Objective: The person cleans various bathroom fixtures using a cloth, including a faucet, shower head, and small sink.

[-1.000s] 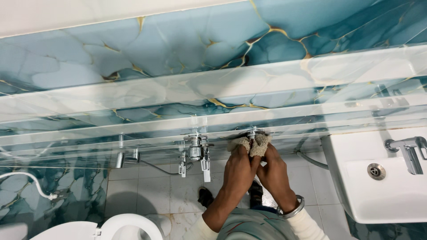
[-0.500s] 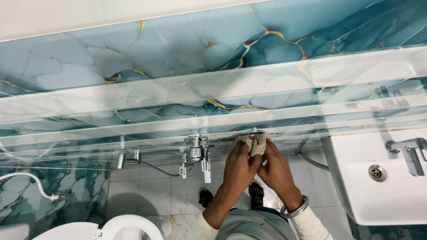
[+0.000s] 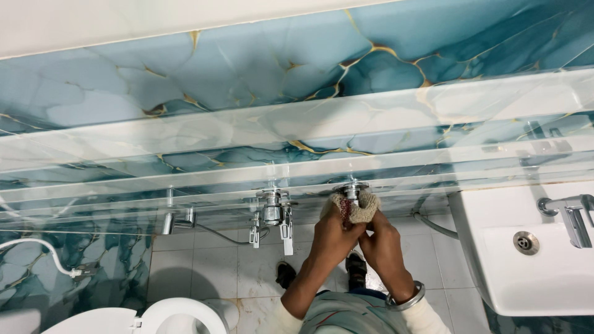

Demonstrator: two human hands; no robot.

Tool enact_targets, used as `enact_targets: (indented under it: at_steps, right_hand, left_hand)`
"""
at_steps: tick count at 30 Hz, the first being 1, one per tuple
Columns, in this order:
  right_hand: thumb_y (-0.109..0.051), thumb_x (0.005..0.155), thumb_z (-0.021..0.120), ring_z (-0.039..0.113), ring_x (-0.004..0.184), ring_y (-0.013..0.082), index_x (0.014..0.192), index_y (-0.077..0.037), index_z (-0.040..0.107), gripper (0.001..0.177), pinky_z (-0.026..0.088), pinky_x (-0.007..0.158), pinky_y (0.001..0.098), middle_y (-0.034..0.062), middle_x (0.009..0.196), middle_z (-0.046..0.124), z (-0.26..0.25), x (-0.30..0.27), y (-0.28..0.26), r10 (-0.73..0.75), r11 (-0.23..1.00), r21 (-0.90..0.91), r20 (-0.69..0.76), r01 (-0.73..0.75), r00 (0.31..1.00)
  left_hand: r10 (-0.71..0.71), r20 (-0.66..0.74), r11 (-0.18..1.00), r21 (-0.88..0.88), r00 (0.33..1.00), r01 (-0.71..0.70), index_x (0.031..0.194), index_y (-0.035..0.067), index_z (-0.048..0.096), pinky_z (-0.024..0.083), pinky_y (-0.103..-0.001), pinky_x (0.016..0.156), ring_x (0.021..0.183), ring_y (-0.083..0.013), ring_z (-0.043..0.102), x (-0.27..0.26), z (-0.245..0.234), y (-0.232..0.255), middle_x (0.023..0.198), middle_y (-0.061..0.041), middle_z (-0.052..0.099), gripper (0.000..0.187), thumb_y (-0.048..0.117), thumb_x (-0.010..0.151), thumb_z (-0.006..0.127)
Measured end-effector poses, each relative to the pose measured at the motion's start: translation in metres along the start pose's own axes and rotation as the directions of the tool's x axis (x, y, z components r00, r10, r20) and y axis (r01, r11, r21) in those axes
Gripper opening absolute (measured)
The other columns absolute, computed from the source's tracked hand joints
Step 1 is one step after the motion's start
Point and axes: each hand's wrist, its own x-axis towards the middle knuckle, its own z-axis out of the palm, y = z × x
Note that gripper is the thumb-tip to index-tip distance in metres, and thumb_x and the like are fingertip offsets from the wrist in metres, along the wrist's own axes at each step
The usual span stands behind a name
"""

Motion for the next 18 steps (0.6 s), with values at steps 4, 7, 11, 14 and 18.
enact_targets:
  at_steps: [4,7,11,14,18]
  right_hand:
    - [-0.003,0.086,0.067,0.077,0.08,0.0257,0.12,0.0,0.063,0.034,0.057,0.069,0.0339,0.0213,0.091,0.076,-0.006,0.01,0.013,0.106,0.989,0.087,0.121,-0.117,0.987]
    - [-0.009,0.092,0.072,0.068,0.067,0.0259,0.116,-0.001,0.068,0.026,0.054,0.065,0.0349,0.0209,0.08,0.074,-0.001,-0.004,0.028,0.327,0.945,-0.048,0.11,-0.323,0.939]
    - [-0.006,0.089,0.071,0.071,0.08,0.0113,0.113,0.002,0.069,0.025,0.057,0.07,0.0288,0.0092,0.093,0.079,0.011,-0.039,0.064,0.238,0.924,0.283,0.107,-0.259,0.965]
    - [-0.006,0.09,0.074,0.068,0.083,0.012,0.115,0.003,0.069,0.027,0.056,0.071,0.0286,0.0095,0.097,0.076,0.021,-0.063,0.088,0.306,0.827,0.449,0.147,-0.339,0.941]
    - [-0.007,0.091,0.073,0.068,0.085,0.0173,0.118,0.005,0.069,0.03,0.056,0.069,0.0327,0.0151,0.104,0.076,0.029,-0.08,0.099,0.468,0.64,0.626,0.14,-0.444,0.872]
  left_hand:
    - [-0.1,0.134,0.992,-0.065,0.986,0.109,0.121,-0.001,0.058,0.06,-0.039,0.077,0.09,-0.0308,0.077,0.004,0.012,-0.02,0.1,-0.018,0.075,0.048,0.026,0.085,0.077]
    - [-0.038,0.02,0.995,0.09,0.999,0.036,0.117,-0.004,0.06,0.059,-0.042,0.076,0.09,-0.035,0.074,-0.008,0.023,-0.034,0.102,-0.021,0.072,0.047,0.027,0.087,0.081]
    - [-0.227,0.182,0.952,-0.166,0.957,0.258,0.119,0.0,0.063,0.058,-0.033,0.073,0.084,-0.0193,0.074,-0.036,0.025,-0.069,0.094,-0.012,0.076,0.037,0.024,0.093,0.072]
    - [-0.194,0.181,0.871,-0.42,0.964,0.254,0.111,0.0,0.07,0.054,-0.027,0.073,0.083,-0.0074,0.068,-0.062,0.027,-0.108,0.093,-0.005,0.076,0.026,0.023,0.099,0.067]
    - [-0.305,0.082,0.902,-0.293,0.949,0.316,0.092,-0.006,0.068,0.037,-0.03,0.064,0.072,-0.0113,0.041,-0.087,0.032,-0.144,0.077,-0.008,0.053,0.036,0.026,0.107,0.064]
